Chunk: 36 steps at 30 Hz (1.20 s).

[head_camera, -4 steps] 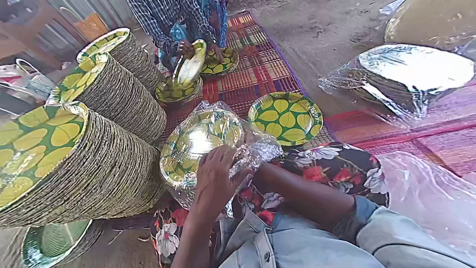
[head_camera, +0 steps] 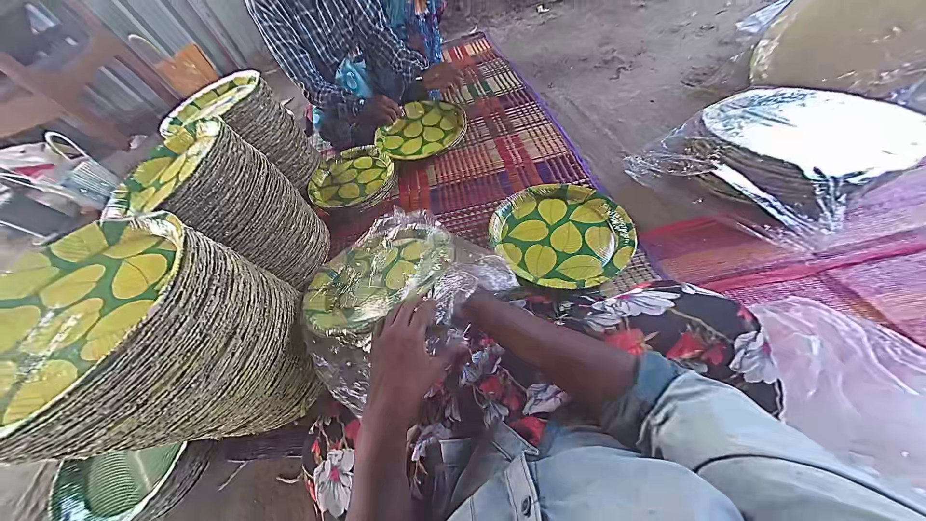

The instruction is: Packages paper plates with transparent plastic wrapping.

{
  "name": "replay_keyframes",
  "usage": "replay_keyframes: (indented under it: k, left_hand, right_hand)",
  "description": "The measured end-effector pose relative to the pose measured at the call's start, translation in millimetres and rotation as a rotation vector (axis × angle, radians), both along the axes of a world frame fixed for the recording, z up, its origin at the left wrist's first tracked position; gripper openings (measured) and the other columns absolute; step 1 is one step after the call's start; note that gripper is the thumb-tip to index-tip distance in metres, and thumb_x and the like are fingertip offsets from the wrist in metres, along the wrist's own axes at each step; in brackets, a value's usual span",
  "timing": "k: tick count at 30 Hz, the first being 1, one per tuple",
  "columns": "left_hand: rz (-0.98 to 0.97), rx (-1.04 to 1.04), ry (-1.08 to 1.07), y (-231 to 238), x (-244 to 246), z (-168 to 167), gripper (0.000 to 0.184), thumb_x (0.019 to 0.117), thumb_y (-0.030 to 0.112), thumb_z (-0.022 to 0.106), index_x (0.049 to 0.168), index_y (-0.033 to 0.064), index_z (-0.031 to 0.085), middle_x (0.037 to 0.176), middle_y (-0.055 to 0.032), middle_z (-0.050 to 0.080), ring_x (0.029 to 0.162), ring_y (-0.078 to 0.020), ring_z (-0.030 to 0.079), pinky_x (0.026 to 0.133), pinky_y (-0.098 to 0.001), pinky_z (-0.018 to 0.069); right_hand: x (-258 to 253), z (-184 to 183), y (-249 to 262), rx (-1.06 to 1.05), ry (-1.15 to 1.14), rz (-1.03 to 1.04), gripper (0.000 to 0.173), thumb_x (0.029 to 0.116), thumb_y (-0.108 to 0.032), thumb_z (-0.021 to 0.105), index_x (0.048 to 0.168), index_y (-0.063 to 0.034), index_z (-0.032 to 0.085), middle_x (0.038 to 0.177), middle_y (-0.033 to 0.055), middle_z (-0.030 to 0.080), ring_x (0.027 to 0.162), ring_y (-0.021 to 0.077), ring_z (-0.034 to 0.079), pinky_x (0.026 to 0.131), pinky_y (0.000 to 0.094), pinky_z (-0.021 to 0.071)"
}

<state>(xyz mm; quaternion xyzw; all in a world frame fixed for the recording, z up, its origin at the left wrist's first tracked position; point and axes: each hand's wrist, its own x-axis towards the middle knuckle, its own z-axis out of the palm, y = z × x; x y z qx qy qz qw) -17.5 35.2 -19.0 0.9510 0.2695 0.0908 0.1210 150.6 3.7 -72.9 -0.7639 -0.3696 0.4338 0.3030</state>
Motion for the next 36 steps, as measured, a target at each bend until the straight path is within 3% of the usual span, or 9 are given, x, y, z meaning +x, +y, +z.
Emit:
replay_keyframes:
  k: [4,7,11,17,20,23,28,32,36]
  left_hand:
    - [0.255,-0.159,0.256,44,4,-49,0.032,0.1072,0.016,0.047,0.128,0.0026,0.067,0.127,-0.0217,0.067,0.123,-0.0387,0.062,0.104,-0.0565,0.0464]
    - [0.315,-0.293,0.056,69,-3,-63,0.035,0.1095,0.014,0.040,0.127,-0.0025,0.065,0.111,-0.0259,0.071,0.106,-0.0415,0.069,0.095,-0.0587,0.0509]
    - [0.169,-0.366,-0.575,75,-3,-79,0.026,0.1039,0.010,0.049,0.108,-0.0075,0.068,0.079,-0.0066,0.067,0.064,-0.0077,0.062,0.062,-0.0261,0.0546]
    - [0.008,-0.184,-0.682,49,6,-62,0.030,0.1029,0.022,0.056,0.094,-0.0023,0.072,0.071,-0.0032,0.065,0.060,-0.0018,0.057,0.058,-0.0191,0.0488]
    - [0.061,-0.065,-0.575,50,3,-64,0.033,0.1041,0.024,0.053,0.094,-0.0008,0.072,0.071,-0.0085,0.067,0.061,-0.0134,0.062,0.060,-0.0318,0.0519]
    - [0.125,-0.082,-0.601,58,-1,-69,0.037,0.1062,0.025,0.049,0.094,-0.0017,0.072,0.071,-0.0070,0.066,0.061,-0.0111,0.063,0.060,-0.0296,0.0533]
    - [0.085,-0.108,-0.461,58,-9,-56,0.041,0.1038,0.035,0.053,0.111,-0.0018,0.071,0.089,-0.0152,0.072,0.077,-0.0260,0.070,0.071,-0.0462,0.0562]
    - [0.082,-0.101,-0.006,46,-22,-21,0.086,0.0819,0.046,0.083,0.147,0.0000,0.051,0.143,-0.0292,0.054,0.133,-0.0484,0.051,0.107,-0.0639,0.0415]
    - [0.146,-0.059,0.144,35,-33,-4,0.088,0.0765,0.042,0.088,0.146,0.0024,0.053,0.145,-0.0261,0.053,0.136,-0.0461,0.049,0.107,-0.0625,0.0414]
  right_hand:
    - [-7,-14,17,-0.283,-0.229,0.399,0.041,0.1076,-0.021,0.050,0.138,0.0050,0.057,0.147,0.0268,0.053,0.138,0.0417,0.049,0.113,0.0597,0.0361]
    - [-6,-55,23,-0.086,0.021,0.356,0.044,0.1128,-0.017,0.033,0.144,0.0079,0.050,0.148,0.0237,0.053,0.136,0.0298,0.054,0.115,0.0456,0.0375]
    - [36,-38,27,0.090,0.439,0.072,0.037,0.1116,-0.019,0.035,0.128,0.0043,0.058,0.102,0.0093,0.071,0.080,0.0093,0.066,0.076,0.0274,0.0546]
    - [89,21,9,0.130,0.287,0.214,0.018,0.1018,-0.005,0.053,0.116,0.0003,0.063,0.094,0.0045,0.071,0.081,0.0091,0.067,0.075,0.0271,0.0559]
    - [116,14,-17,0.091,0.270,0.363,0.027,0.1061,-0.015,0.048,0.103,0.0014,0.069,0.087,0.0050,0.072,0.076,0.0123,0.069,0.072,0.0309,0.0580]
    - [159,-9,-47,0.204,0.220,-0.003,0.039,0.1112,-0.026,0.037,0.104,0.0011,0.064,0.083,0.0054,0.070,0.076,0.0146,0.071,0.076,0.0341,0.0608]
    - [180,-93,-52,-0.186,-0.377,-0.117,0.076,0.0977,-0.049,0.065,0.149,0.0032,0.046,0.150,0.0318,0.046,0.138,0.0508,0.045,0.109,0.0710,0.0362]
    - [139,-119,-30,-0.385,-0.695,-0.075,0.060,0.0865,-0.009,0.077,0.139,0.0064,0.054,0.144,0.0351,0.047,0.132,0.0570,0.045,0.093,0.0747,0.0437]
    - [137,-107,-27,-0.291,-0.765,-0.163,0.043,0.0921,0.000,0.066,0.134,0.0036,0.059,0.138,0.0318,0.053,0.129,0.0517,0.051,0.089,0.0662,0.0514]
